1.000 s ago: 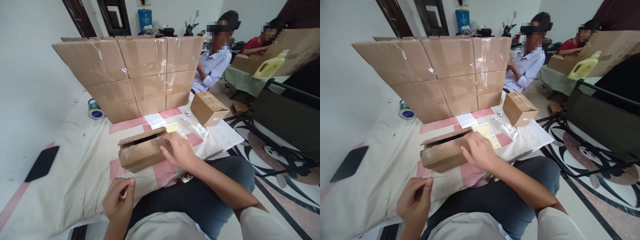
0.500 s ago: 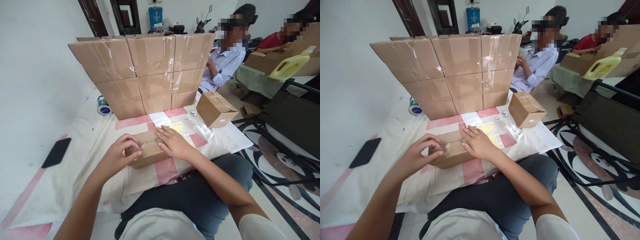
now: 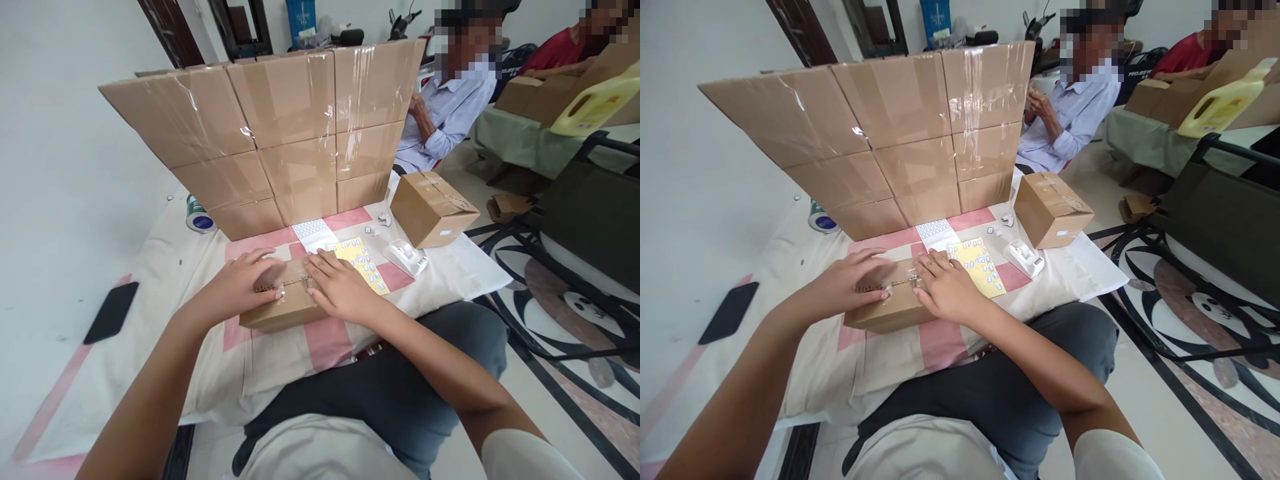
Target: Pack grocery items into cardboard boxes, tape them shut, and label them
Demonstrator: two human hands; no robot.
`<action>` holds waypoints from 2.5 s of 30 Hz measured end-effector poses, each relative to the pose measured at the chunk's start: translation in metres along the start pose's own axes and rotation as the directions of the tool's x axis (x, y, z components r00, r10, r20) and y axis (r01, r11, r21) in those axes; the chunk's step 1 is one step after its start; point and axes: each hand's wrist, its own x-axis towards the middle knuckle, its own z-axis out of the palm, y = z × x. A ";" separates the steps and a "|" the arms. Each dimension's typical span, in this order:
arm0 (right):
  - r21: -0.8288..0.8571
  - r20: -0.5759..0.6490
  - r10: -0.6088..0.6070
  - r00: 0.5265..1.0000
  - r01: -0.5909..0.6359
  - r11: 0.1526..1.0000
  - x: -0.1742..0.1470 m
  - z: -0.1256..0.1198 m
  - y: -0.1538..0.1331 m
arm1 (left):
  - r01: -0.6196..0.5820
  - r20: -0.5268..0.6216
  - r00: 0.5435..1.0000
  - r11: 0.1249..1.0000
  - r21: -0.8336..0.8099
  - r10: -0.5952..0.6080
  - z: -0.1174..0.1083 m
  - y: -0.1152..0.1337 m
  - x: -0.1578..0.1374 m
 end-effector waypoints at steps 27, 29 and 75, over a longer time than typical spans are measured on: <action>0.191 -0.028 0.555 0.831 -0.541 0.819 -0.042 0.029 0.143 | -0.621 -0.154 0.775 0.783 -0.012 0.613 0.183 0.140 0.029; 0.088 0.049 0.537 0.842 -0.539 0.838 -0.039 0.031 0.144 | -0.624 -0.105 0.778 0.781 -0.016 0.619 0.203 0.132 0.056; 0.881 0.104 0.618 0.779 -0.360 0.306 -0.094 0.051 0.072 | -0.134 -0.083 0.990 0.612 -0.780 0.111 0.188 0.088 0.069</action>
